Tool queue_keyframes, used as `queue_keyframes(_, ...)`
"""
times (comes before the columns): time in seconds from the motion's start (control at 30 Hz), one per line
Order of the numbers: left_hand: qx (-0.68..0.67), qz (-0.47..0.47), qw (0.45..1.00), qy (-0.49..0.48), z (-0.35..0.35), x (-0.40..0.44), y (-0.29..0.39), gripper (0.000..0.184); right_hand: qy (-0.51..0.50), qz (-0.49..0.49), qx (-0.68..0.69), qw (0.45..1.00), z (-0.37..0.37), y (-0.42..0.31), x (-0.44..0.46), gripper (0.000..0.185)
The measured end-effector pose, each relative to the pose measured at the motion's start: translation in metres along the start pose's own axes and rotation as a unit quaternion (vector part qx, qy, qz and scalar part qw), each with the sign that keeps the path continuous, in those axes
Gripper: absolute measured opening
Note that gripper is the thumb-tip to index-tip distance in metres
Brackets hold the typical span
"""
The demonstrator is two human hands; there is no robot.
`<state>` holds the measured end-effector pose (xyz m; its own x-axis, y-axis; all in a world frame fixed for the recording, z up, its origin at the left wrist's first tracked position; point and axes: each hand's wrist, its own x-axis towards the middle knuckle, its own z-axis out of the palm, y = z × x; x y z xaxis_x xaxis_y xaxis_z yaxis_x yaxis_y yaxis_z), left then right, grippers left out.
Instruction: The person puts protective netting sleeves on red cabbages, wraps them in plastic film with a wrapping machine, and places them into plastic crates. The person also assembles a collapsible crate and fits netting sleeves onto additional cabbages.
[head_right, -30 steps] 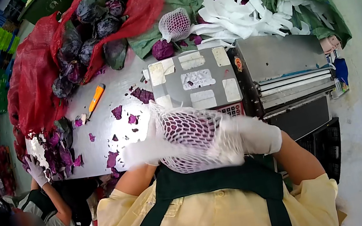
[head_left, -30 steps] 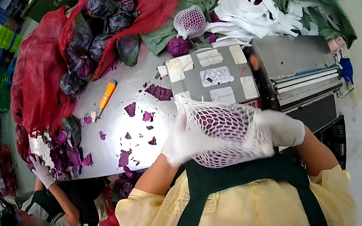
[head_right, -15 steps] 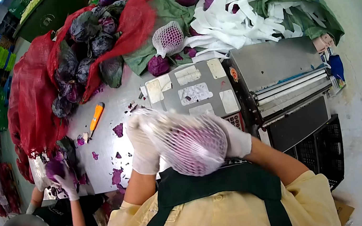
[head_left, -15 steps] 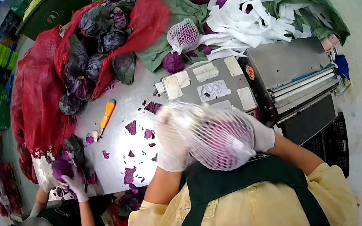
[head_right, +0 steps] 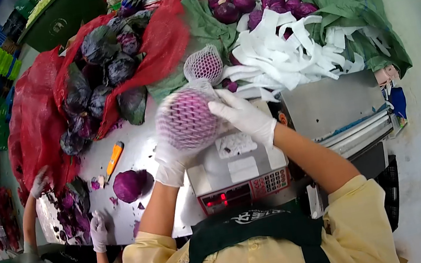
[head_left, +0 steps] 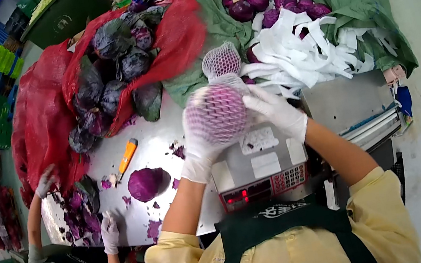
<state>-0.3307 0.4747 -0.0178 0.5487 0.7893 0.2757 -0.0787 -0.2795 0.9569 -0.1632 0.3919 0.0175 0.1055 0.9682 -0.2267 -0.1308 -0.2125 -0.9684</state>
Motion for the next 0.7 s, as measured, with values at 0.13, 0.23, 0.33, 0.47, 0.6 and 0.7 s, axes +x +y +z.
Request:
queue_keyframes(0.13, -0.327, -0.079, 0.941, 0.026, -0.044, 0.077, -0.080, 0.041, 0.100, -0.087, -0.609, 0.782, -0.085, -0.008, 0.076, 0.057)
queue_keyframes(0.23, -0.552, -0.242, 0.797, 0.016, -0.074, 0.129, -0.113, 0.048, 0.200, -0.053, -0.762, 0.614, -0.125, 0.010, 0.105, 0.056)
queue_keyframes(0.33, -0.426, -0.315, 0.843, 0.098, -0.094, 0.169, -0.172, 0.056, 0.207, -0.030, -0.827, 0.522, -0.182, 0.057, 0.130, 0.044)
queue_keyframes(0.47, -0.074, -0.370, 0.891, 0.253, -0.094, 0.189, -0.211, 0.068, 0.153, 0.061, -0.844, 0.511, -0.178, 0.029, 0.122, 0.015)
queue_keyframes(0.6, 0.187, -0.308, 0.877, 0.318, -0.096, 0.191, -0.202, 0.067, 0.165, -0.051, -0.778, 0.604, -0.177, -0.006, 0.099, 0.014)
queue_keyframes(0.7, 0.275, -0.131, 0.884, 0.355, -0.062, 0.175, -0.138, 0.059, 0.166, -0.096, -0.767, 0.612, -0.167, -0.034, 0.076, 0.016)
